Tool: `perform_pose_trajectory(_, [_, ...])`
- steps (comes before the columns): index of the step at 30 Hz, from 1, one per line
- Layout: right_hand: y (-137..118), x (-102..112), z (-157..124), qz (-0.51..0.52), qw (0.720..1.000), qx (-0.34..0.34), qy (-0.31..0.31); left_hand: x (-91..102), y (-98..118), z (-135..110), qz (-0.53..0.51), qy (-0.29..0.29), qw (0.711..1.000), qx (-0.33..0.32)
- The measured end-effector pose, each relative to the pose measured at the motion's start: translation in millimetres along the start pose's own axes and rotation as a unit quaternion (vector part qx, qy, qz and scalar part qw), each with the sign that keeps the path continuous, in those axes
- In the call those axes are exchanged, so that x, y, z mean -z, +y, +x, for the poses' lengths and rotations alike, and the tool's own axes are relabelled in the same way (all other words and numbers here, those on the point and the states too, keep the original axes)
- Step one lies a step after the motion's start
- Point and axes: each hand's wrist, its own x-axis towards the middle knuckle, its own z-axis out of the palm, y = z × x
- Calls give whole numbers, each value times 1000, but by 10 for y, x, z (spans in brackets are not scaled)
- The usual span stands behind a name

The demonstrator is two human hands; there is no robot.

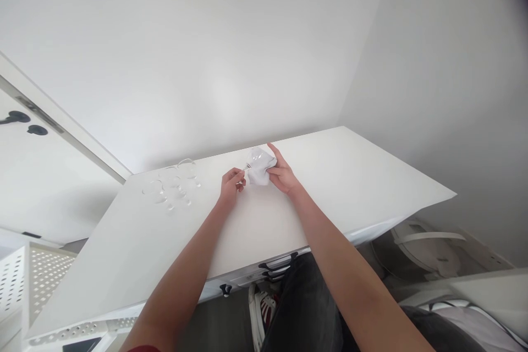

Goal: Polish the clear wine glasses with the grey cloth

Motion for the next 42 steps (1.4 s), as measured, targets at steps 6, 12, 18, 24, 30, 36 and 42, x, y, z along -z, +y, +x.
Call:
perform_pose_trajectory(6, [-22, 31, -5, 13, 1000, 10, -21, 21, 31, 16, -56, 9, 998, 28])
perform_pose_trajectory(12, [69, 66, 32, -46, 999, 20, 6, -10, 53, 7, -64, -14, 996, 52])
perform_pose_trajectory(18, [91, 85, 49, -82, 995, 52, 16, -45, 18, -16, 0, -41, 999, 36])
perform_pose_trajectory(24, [1, 38, 3, -38, 999, 21, 13, -61, 4, -52, 169, -21, 981, -91])
perform_pose_trajectory(30, [35, -11, -3, -56, 996, 60, 21, -55, 1, -47, 211, 25, 965, -154])
perform_pose_trajectory(36, [22, -27, -21, -58, 995, 82, -4, -41, 53, -48, -7, -149, 985, 89])
perform_pose_trajectory(42, [-30, 0, -51, -32, 997, 49, -40, -62, 46, -58, 59, -144, 988, 21])
